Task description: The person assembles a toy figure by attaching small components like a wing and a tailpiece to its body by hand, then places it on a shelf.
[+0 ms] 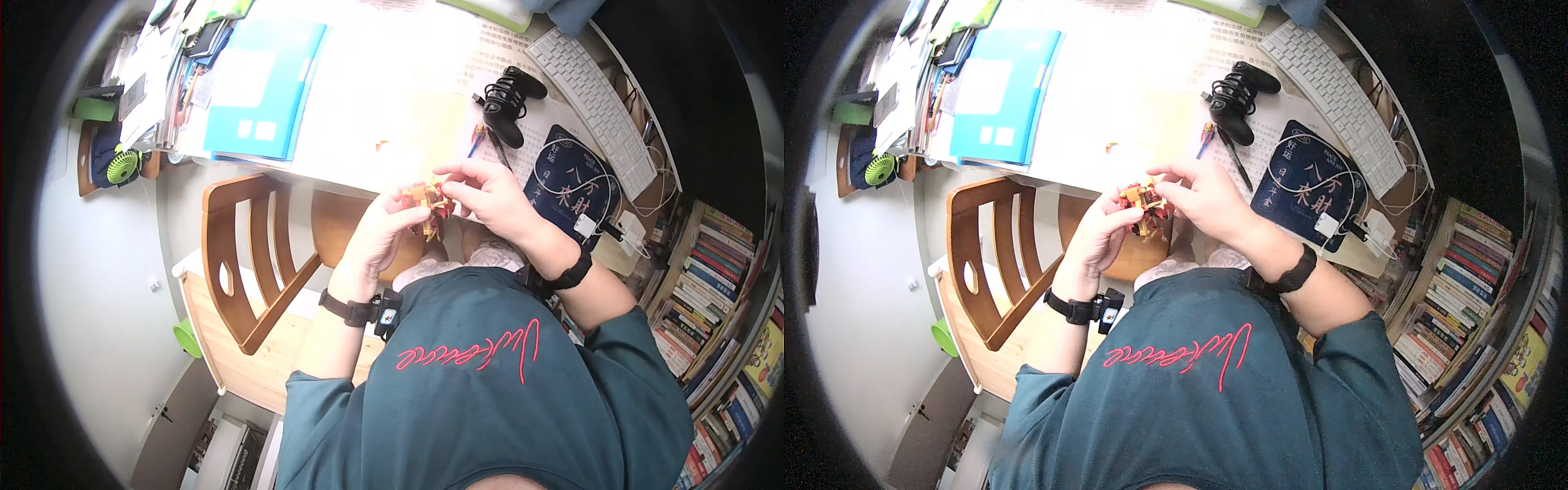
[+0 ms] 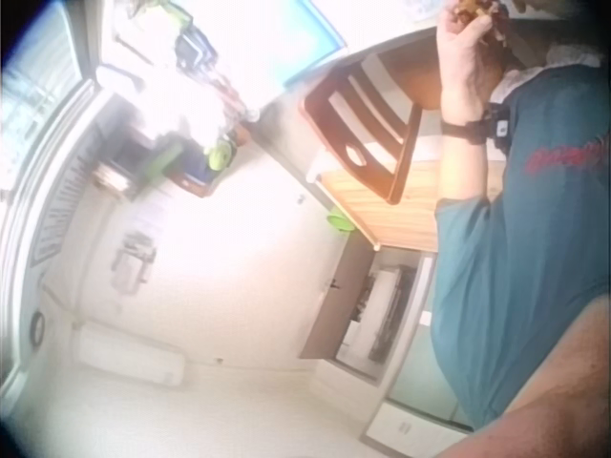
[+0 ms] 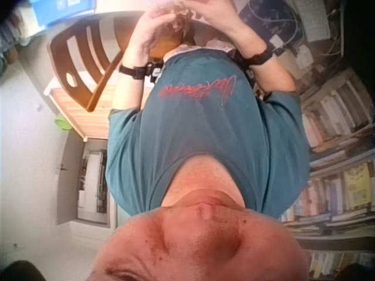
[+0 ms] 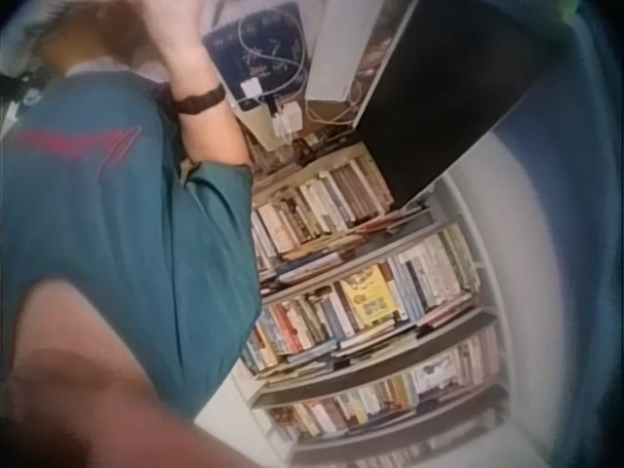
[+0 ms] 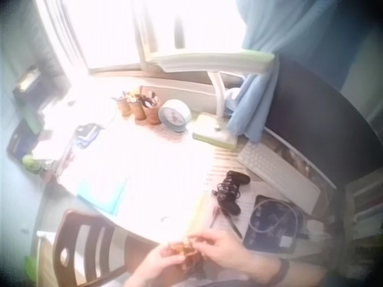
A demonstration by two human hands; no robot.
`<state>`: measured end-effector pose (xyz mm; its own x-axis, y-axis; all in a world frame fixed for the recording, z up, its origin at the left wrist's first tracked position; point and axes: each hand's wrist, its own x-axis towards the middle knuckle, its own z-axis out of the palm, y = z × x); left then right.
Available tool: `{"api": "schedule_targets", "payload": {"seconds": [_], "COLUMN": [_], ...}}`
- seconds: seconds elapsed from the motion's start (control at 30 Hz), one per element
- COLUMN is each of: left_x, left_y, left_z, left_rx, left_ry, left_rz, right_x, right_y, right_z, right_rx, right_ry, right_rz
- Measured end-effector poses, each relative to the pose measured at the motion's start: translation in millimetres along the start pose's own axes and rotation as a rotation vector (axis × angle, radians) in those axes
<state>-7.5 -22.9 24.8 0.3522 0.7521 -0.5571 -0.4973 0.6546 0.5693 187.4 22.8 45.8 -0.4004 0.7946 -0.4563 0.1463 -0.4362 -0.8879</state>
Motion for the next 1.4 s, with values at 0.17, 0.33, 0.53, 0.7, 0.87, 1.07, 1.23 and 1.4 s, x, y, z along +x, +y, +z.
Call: {"api": "schedule_targets", "payload": {"seconds": [0.17,0.33,0.53,0.7,0.87,1.07,1.23,1.4], "left_x": [1,1,-1,2,1,0,0,1], "left_y": [3,0,1,-2,3,3,-1,-2], "left_z": [-1,-10,-10,-13,-6,-9,-8,-9], "left_rx": [-0.099,-0.108,-0.062,-0.084,-0.099,0.006,0.009,-0.001], "left_ry": [-0.065,-0.092,-0.086,-0.068,-0.055,-0.029,-0.009,-0.023], "left_rz": [0.009,-0.005,-0.015,0.015,0.003,-0.062,-0.027,-0.031], "right_x": [-3,-6,-7,-9,-7,-5,2,1], "right_y": [-13,-24,-25,-18,-10,-10,4,-11], "right_z": [2,4,7,11,15,15,6,2], "right_rx": [-0.024,-0.167,-0.173,-0.283,-0.271,-0.340,-0.219,-0.171], "right_ry": [0.056,0.071,0.063,0.084,0.122,0.146,0.027,-0.037], "right_rz": [-0.077,-0.160,-0.138,-0.241,-0.273,-0.284,-0.145,-0.038]}}
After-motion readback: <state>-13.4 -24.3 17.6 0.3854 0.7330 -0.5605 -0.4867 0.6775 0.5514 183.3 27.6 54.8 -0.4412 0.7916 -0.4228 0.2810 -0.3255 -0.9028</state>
